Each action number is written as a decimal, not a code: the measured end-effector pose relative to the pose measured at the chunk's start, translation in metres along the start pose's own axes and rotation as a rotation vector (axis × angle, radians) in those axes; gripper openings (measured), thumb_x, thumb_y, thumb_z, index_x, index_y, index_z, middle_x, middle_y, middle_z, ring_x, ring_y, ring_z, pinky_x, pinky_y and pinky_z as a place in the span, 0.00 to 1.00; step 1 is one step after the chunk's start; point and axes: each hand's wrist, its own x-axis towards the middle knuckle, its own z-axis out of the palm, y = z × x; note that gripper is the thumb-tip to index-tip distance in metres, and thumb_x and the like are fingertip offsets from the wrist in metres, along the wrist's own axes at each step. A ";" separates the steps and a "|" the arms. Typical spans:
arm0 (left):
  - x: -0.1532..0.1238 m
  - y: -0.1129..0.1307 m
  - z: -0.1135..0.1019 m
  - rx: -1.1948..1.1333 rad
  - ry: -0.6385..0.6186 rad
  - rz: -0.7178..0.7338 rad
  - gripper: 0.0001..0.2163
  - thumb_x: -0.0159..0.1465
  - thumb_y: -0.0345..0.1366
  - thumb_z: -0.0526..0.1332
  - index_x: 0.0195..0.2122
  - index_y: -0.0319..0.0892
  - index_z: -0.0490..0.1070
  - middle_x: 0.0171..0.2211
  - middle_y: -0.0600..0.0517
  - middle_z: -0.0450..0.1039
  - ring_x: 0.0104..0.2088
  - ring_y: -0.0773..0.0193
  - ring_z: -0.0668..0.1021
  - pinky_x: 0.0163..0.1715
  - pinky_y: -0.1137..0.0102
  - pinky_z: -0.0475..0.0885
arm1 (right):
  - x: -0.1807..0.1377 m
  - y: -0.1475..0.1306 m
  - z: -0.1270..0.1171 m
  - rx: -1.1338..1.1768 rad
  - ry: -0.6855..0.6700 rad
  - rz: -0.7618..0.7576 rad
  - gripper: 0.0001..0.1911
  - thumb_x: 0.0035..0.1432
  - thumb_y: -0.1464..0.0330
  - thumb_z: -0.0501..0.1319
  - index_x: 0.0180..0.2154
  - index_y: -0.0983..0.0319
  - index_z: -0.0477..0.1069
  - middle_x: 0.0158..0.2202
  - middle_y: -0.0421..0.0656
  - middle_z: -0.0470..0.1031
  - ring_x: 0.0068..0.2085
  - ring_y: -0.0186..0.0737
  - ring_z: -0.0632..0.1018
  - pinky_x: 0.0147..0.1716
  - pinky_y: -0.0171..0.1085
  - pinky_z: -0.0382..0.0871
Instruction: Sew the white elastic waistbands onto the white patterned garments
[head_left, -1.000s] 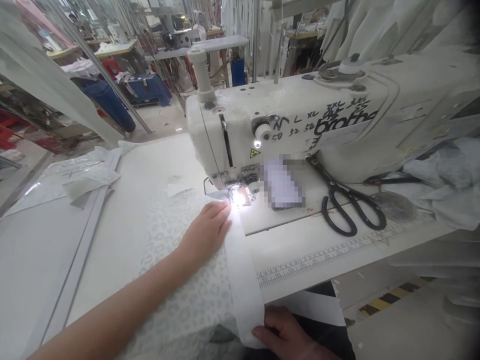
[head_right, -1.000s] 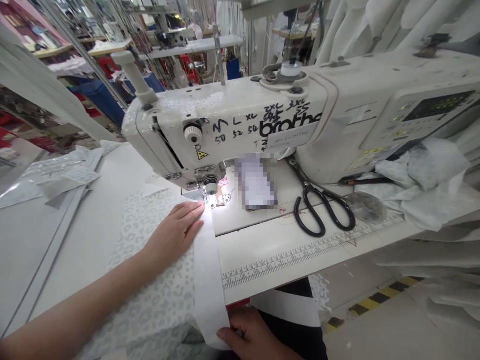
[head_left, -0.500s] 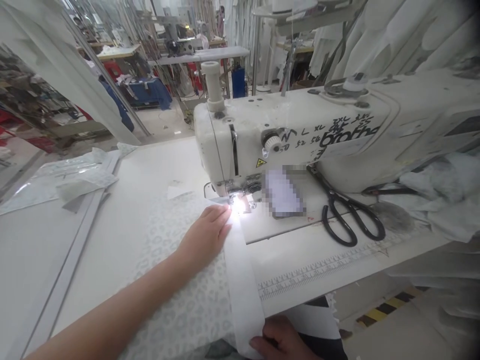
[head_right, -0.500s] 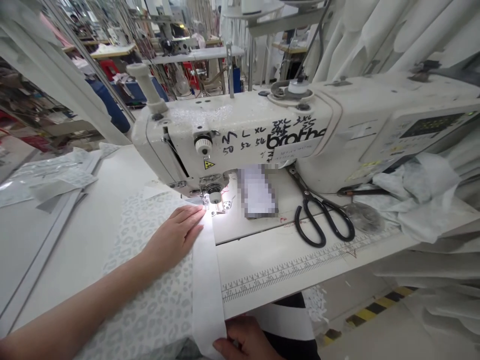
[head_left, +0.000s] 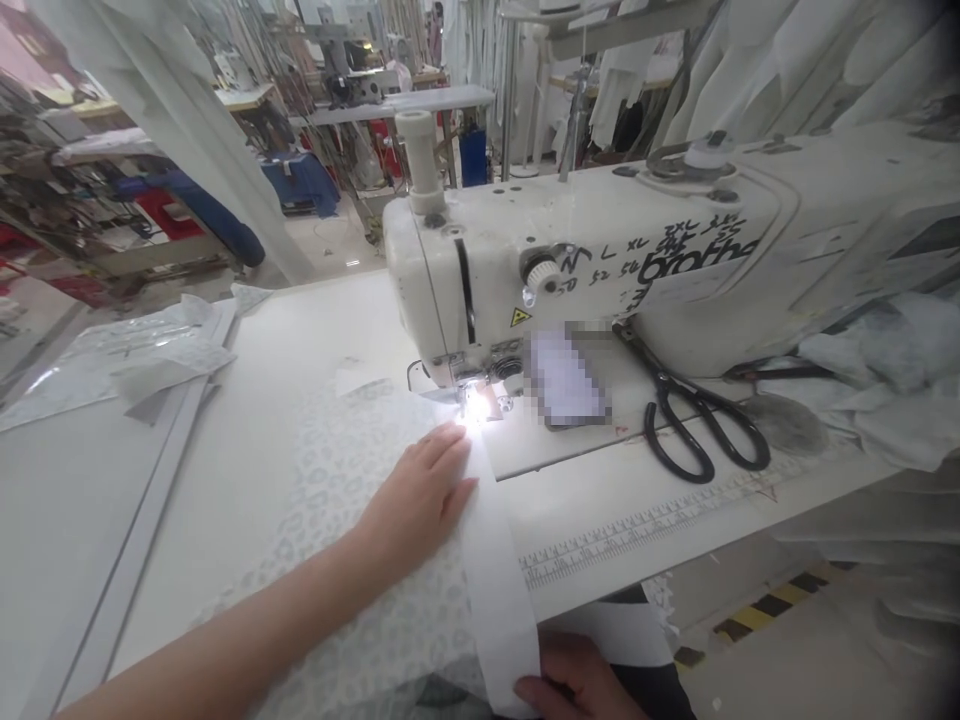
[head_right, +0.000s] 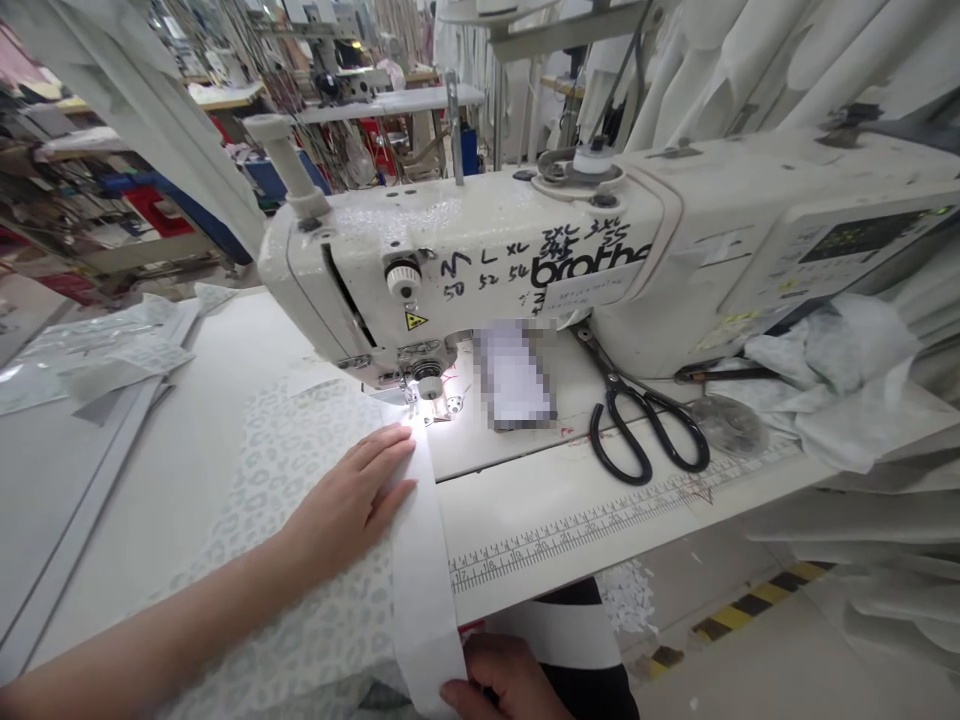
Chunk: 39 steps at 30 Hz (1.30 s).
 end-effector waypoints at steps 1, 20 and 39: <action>-0.003 0.002 0.001 -0.005 0.002 0.003 0.16 0.66 0.38 0.49 0.53 0.40 0.60 0.56 0.47 0.60 0.58 0.57 0.61 0.57 0.58 0.63 | -0.001 0.000 0.000 -0.020 0.002 -0.009 0.17 0.58 0.62 0.52 0.21 0.63 0.62 0.20 0.38 0.62 0.24 0.32 0.63 0.25 0.30 0.59; -0.008 0.009 -0.009 -0.024 -0.020 -0.106 0.19 0.65 0.41 0.48 0.56 0.43 0.57 0.60 0.47 0.55 0.61 0.56 0.56 0.57 0.55 0.60 | -0.009 -0.031 -0.004 -0.026 0.204 -0.049 0.13 0.60 0.69 0.53 0.25 0.63 0.69 0.24 0.42 0.68 0.28 0.36 0.69 0.28 0.33 0.63; -0.021 0.001 -0.003 -0.053 0.005 -0.065 0.19 0.66 0.41 0.48 0.57 0.43 0.56 0.60 0.49 0.56 0.62 0.57 0.54 0.60 0.55 0.54 | -0.011 -0.048 -0.002 -0.128 0.227 -0.136 0.14 0.60 0.69 0.54 0.22 0.62 0.60 0.24 0.38 0.60 0.26 0.32 0.64 0.26 0.32 0.60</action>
